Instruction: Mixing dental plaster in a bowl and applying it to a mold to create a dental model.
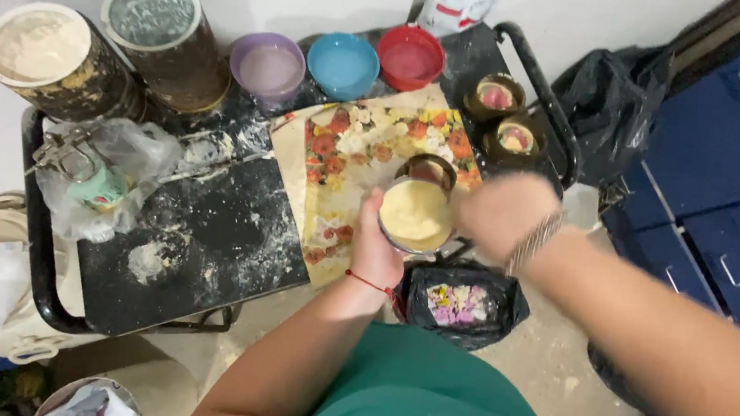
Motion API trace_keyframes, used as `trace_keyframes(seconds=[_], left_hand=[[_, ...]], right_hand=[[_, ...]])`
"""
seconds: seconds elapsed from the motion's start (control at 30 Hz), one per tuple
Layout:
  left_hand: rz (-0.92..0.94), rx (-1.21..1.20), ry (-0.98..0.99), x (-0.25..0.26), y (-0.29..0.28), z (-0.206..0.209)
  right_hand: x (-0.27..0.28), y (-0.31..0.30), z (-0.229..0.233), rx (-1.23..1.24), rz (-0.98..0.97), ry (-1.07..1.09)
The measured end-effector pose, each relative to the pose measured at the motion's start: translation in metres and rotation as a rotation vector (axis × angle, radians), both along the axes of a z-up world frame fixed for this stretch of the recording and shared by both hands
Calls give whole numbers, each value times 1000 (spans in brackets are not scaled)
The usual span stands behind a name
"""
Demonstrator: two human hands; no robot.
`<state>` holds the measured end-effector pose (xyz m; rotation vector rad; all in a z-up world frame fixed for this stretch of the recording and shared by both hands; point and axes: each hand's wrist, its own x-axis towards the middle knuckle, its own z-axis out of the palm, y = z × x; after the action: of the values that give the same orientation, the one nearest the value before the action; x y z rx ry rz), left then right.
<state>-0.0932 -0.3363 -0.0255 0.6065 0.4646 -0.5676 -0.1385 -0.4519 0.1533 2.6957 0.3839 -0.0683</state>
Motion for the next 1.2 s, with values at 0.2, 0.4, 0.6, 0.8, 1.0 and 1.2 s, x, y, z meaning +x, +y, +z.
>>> trace_keyframes(seconds=[0.2,0.4,0.6,0.8,1.0,1.2], left_hand=[[-44,-2,30,-9,-4,-5],[-7,-7,31,-19,-6,9],[-18,23,-3,-3,-9,-13],[-36,-10,1,-9,-7,-15],[-24,-24,23,-19,-1,6],[-21,39,66,-21,-8,7]], right_hand=[[-8,8,-13,-35,57,-85],[3,2,-11,-36,-13,-14],[-8,14,11,-102,-59,108],[-13,-11,-23,60,51,-87],[-13,-5,-3,-56,-71,-22],[-5,-18,-37,3,60,-193]])
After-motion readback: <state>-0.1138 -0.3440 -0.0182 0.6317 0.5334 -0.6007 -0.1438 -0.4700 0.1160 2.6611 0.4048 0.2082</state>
